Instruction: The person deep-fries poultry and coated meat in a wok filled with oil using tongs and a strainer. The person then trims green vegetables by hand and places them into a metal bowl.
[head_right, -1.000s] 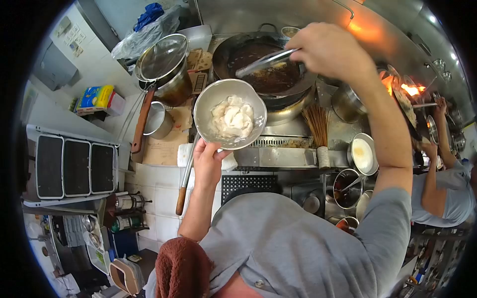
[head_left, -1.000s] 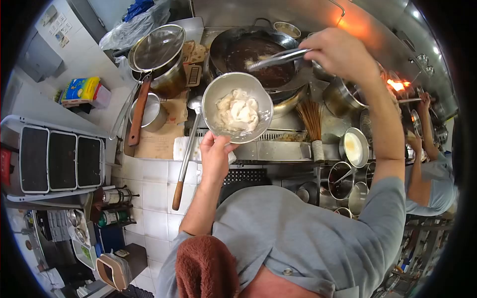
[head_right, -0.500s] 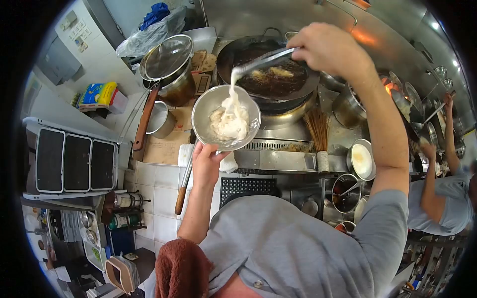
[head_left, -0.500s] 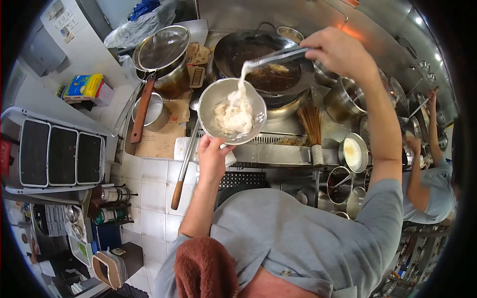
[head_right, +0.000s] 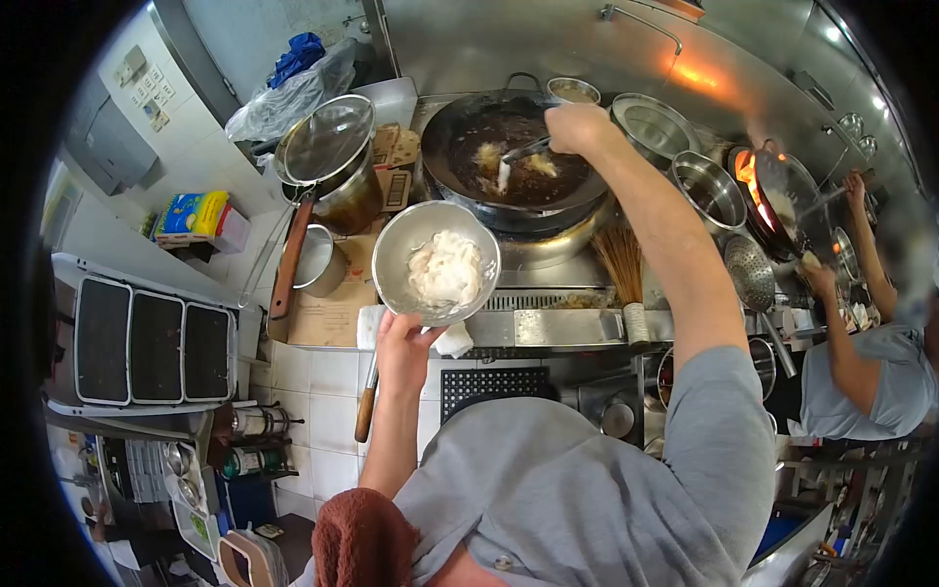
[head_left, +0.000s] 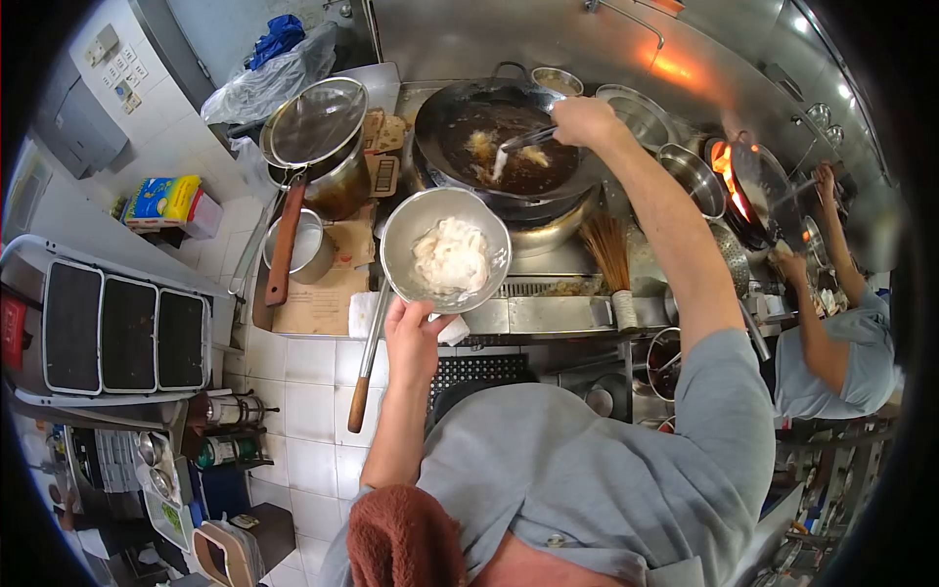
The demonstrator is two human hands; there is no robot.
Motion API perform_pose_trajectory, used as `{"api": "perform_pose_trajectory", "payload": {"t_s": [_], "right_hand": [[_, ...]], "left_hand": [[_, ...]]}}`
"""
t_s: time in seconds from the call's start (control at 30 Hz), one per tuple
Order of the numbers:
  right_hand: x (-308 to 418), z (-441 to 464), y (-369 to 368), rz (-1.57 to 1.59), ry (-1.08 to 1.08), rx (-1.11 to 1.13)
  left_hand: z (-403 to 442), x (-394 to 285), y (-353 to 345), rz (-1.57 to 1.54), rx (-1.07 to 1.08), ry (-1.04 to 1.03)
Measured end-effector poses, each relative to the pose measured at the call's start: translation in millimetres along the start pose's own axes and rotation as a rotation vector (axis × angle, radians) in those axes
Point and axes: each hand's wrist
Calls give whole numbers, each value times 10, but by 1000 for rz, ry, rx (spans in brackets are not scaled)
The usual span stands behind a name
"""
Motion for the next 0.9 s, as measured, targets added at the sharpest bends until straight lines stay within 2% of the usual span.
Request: {"api": "perform_pose_trajectory", "payload": {"t_s": [0.07,0.1,0.13,0.17,0.2,0.23,0.27,0.3,0.37,0.47,0.53,0.57,0.63,0.7,0.9], "right_hand": [[-154,-85,114,4,-101,-53],[-268,-263,295,7,-52,-144],[-148,-611,645,66,-127,-167],[-282,-838,665,63,112,-504],[-252,-977,850,61,46,-450],[-162,-1176,1043,100,88,-357],[-87,-1345,1092,147,233,-400],[46,-1484,1026,154,215,-398],[408,-1686,914,124,489,-468],[725,-1702,681,30,413,-301],[757,-1663,725,-128,329,-76],[705,-1694,767,-138,326,-77],[498,-1794,892,-61,348,-318],[310,-1827,1068,-92,310,-453],[-229,-1506,1358,-120,166,-613]], "left_hand": [[-60,-88,40,-57,-53,-34],[-65,-120,80,-59,-60,-32],[-73,-157,141,-38,-50,-43],[-93,-191,220,-14,-45,-54],[-87,-217,272,-8,-36,-43],[-78,-234,306,-1,-47,-36],[-57,-242,311,10,5,-67],[-27,-238,289,20,70,-96],[-39,-286,121,22,145,-75],[-2,-160,5,58,234,-77],[56,-53,-11,43,265,-41],[85,-38,-25,38,270,-25],[127,-45,-93,8,263,-20],[158,-49,-176,-32,250,14],[356,71,-185,8,201,32]]}}
Point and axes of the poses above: each hand's wrist, its own z-axis towards the middle knuckle, its own y-axis out of the back of the hand, x = y × z, and after that the axes turned 6 degrees about z, right-handed
